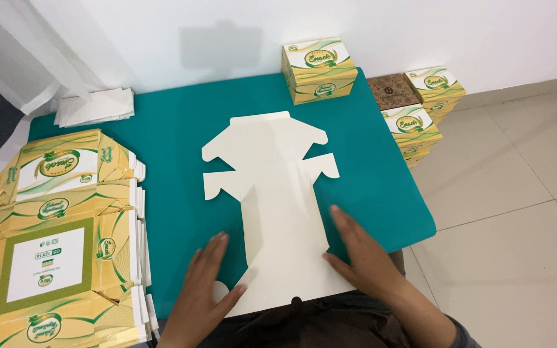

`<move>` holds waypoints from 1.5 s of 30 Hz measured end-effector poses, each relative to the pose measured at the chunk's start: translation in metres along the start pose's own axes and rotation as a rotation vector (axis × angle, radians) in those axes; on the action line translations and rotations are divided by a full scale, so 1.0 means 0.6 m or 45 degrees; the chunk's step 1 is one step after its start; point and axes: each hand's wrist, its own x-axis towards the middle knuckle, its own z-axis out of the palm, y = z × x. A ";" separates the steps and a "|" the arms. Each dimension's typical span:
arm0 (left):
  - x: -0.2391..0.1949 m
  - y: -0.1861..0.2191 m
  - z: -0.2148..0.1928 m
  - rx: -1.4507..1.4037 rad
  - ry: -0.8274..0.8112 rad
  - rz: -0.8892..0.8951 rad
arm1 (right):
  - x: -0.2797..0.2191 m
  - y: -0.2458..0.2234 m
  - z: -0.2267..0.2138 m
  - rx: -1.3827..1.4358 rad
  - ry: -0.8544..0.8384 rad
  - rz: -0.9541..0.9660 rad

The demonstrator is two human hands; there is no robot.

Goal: The person folds flat cardboard sheets into small rectangular boxes by hand. They fold the side flaps, tuck the tabs to form the box shape, and then place the finished boxes into a stack on the table.

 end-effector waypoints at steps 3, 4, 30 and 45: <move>-0.059 -0.058 0.016 -0.088 -0.042 -0.493 | -0.036 0.022 -0.019 0.028 0.045 0.249; -0.082 -0.091 0.033 0.024 0.104 -0.353 | -0.050 0.024 -0.028 0.053 0.046 0.313; 0.059 0.032 0.016 -0.336 0.274 -0.420 | 0.055 -0.005 -0.001 0.483 0.461 -0.061; 0.119 0.109 0.040 0.242 0.827 0.147 | 0.066 -0.006 0.003 0.792 0.293 0.348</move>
